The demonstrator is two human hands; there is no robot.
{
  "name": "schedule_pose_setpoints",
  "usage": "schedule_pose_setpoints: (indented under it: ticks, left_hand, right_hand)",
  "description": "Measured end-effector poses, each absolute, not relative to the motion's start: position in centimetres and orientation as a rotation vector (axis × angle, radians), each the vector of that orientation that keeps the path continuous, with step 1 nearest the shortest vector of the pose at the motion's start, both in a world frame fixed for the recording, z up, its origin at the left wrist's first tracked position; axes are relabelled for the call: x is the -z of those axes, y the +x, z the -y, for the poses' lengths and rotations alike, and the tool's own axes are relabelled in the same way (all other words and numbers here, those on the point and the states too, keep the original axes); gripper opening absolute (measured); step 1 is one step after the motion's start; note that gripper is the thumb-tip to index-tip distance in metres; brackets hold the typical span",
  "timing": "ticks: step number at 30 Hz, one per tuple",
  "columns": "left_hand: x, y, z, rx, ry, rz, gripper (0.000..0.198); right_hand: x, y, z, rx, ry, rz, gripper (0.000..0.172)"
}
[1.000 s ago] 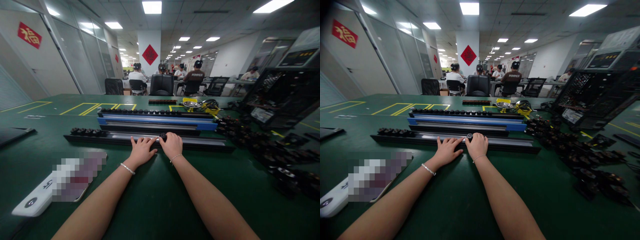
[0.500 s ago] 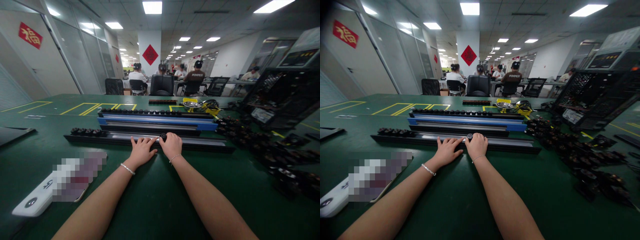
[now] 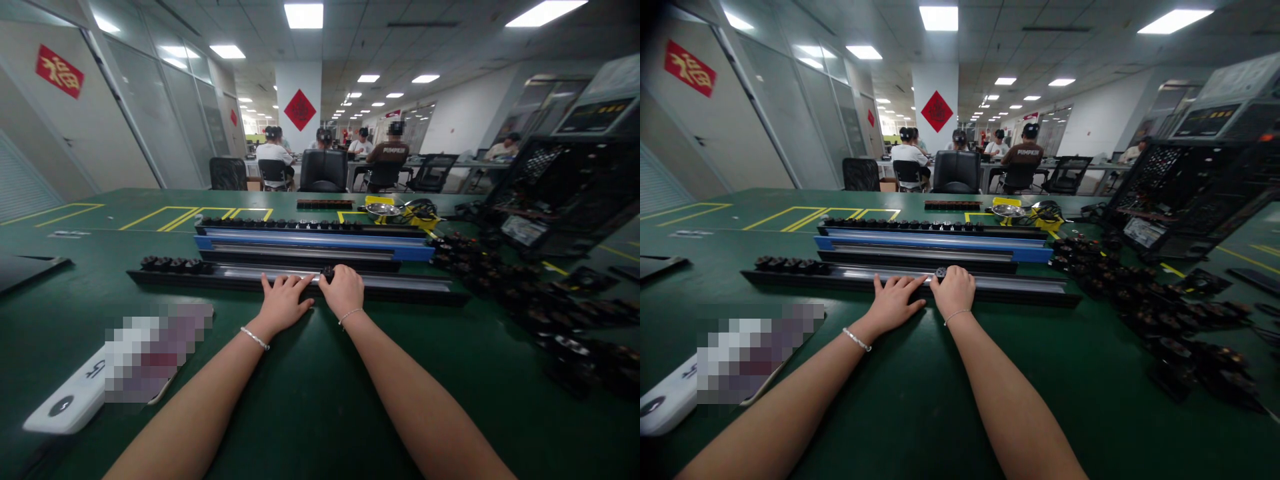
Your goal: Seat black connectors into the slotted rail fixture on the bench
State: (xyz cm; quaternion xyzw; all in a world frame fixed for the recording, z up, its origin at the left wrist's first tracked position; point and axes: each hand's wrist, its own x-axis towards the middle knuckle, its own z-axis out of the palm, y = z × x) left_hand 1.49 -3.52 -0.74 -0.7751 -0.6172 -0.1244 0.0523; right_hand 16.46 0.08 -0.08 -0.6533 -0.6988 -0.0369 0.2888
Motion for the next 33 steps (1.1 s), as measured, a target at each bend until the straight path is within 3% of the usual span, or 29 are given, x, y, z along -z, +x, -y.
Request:
schedule_pose_setpoints:
  ticks: [33]
  left_hand:
    - [0.44,1.66,3.63,0.342,-2.358,1.889,0.057]
  right_hand:
    - [0.28,16.76,-0.46,0.081,-1.716,1.816,0.024]
